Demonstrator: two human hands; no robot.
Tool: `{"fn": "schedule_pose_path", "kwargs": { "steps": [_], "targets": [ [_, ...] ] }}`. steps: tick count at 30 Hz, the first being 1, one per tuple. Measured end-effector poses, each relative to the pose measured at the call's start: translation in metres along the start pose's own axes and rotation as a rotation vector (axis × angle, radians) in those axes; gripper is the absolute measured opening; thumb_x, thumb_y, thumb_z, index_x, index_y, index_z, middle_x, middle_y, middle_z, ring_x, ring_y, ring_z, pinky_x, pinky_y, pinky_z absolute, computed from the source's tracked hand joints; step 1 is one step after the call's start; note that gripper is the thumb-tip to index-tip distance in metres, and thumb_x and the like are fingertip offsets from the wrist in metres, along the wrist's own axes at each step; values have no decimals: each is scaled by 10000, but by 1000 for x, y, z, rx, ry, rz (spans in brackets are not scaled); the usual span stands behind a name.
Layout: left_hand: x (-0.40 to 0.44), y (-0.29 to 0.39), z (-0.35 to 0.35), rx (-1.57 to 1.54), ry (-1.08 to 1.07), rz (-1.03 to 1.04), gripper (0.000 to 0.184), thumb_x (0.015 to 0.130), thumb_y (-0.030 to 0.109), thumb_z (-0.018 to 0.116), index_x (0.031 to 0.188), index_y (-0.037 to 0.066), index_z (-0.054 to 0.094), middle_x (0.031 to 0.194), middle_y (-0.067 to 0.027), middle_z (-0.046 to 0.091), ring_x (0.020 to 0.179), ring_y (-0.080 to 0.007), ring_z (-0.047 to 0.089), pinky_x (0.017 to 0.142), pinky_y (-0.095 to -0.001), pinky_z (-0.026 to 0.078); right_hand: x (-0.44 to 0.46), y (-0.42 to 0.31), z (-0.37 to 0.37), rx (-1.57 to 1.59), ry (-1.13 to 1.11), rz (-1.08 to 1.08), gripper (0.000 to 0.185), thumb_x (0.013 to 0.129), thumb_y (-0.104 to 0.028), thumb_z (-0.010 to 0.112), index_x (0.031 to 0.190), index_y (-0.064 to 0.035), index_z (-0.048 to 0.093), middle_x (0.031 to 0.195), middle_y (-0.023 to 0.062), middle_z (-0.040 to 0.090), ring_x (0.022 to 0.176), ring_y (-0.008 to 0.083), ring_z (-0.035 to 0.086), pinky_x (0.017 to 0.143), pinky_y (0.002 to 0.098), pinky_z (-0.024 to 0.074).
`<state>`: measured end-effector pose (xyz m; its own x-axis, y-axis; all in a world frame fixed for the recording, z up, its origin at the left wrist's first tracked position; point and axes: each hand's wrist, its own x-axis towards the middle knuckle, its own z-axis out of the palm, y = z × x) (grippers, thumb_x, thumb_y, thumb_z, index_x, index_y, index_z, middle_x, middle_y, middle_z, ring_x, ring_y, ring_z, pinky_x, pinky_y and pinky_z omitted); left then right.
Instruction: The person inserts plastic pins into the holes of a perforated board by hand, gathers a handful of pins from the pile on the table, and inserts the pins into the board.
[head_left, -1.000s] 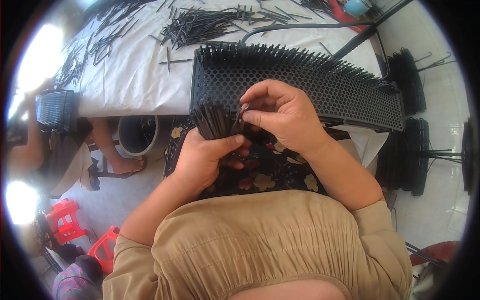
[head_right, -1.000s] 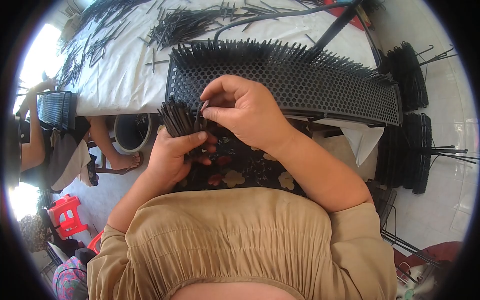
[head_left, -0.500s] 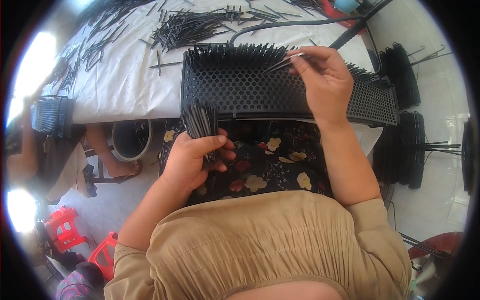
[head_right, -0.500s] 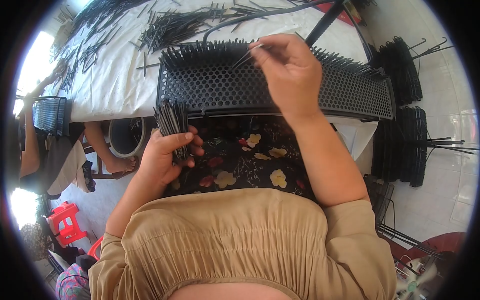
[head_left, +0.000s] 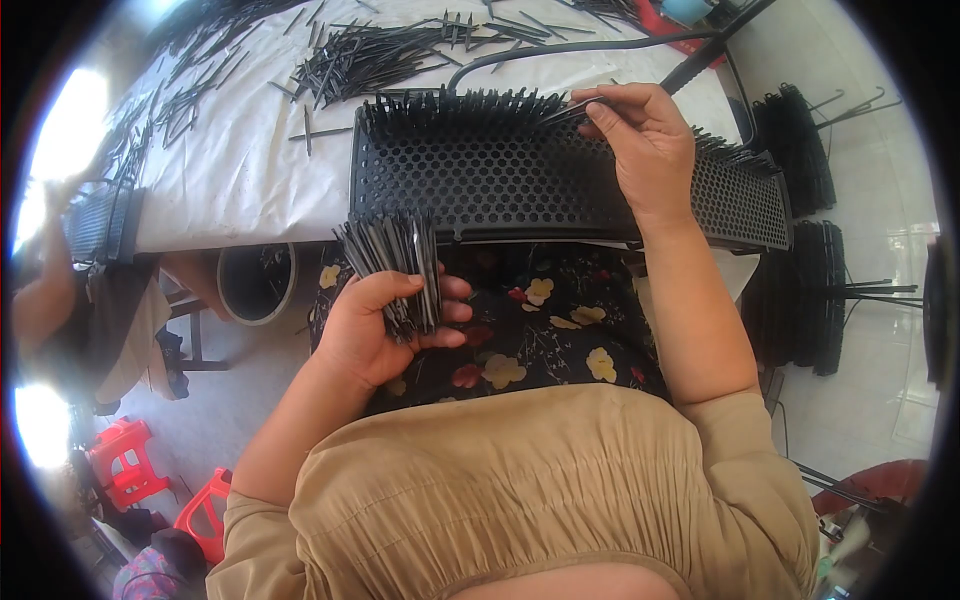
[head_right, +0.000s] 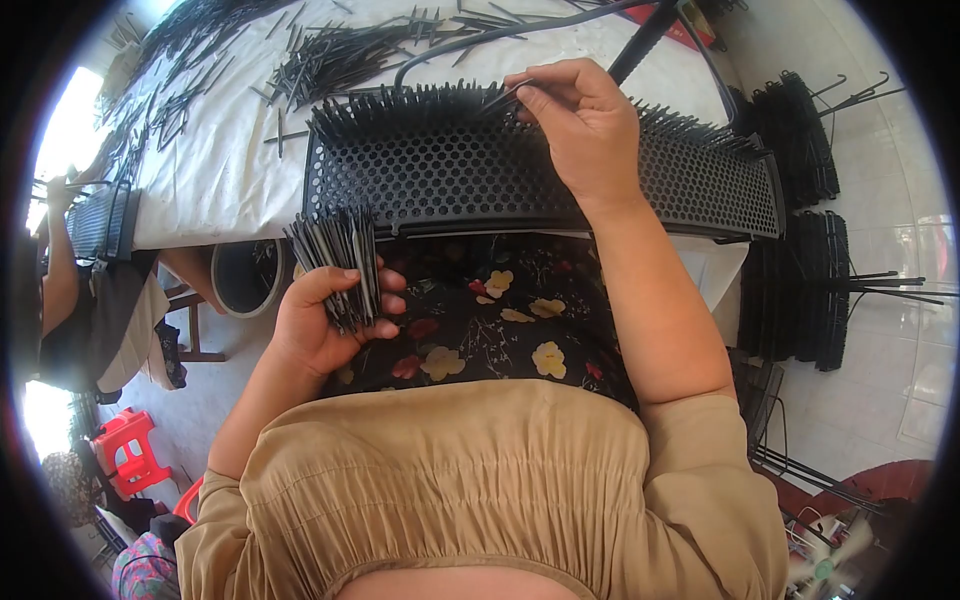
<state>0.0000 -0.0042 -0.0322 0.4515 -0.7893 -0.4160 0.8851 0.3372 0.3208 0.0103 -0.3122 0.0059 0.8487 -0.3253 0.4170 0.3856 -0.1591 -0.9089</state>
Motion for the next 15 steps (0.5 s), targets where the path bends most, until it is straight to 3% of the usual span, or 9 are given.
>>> {"fn": "schedule_pose_path", "kwargs": {
  "steps": [2,5,9,11,15],
  "targets": [
    [-2,-3,9,115,222,44,362,913,148,521,1209,-59,541,1137,-251,634,1011,-384,653,763,-553,592,1,2,-3,-89,-53,-42,104,911,3,647,1005,-41,646,986,68,724,888,105,677,719,225,555],
    [-2,-1,16,-22,169,22,296,916,116,550,1159,-53,567,1115,-239,646,971,-377,668,745,-549,598,1,-4,-4,-137,-59,-40,100,907,-7,657,991,-60,661,969,40,729,870,85,674,703,213,549],
    [-3,2,1,44,59,14,302,913,89,572,1182,-48,564,1107,-228,653,978,-361,671,727,-540,609,5,-5,-8,-220,-102,-57,91,902,-12,663,975,-66,675,949,15,732,849,68,672,684,197,541],
    [-1,-3,8,186,190,40,371,922,140,571,1257,-16,533,1107,-192,670,955,-335,689,686,-535,617,6,-5,-7,-247,-159,-78,93,887,-17,678,967,-62,693,930,15,736,833,71,676,677,204,533],
    [2,-5,21,102,246,60,363,912,110,582,1253,-7,539,1093,-191,672,905,-319,696,602,-465,617,14,-9,3,-446,-179,-238,109,872,-28,691,976,-57,701,892,30,734,797,83,680,669,223,528]
  ]
}}
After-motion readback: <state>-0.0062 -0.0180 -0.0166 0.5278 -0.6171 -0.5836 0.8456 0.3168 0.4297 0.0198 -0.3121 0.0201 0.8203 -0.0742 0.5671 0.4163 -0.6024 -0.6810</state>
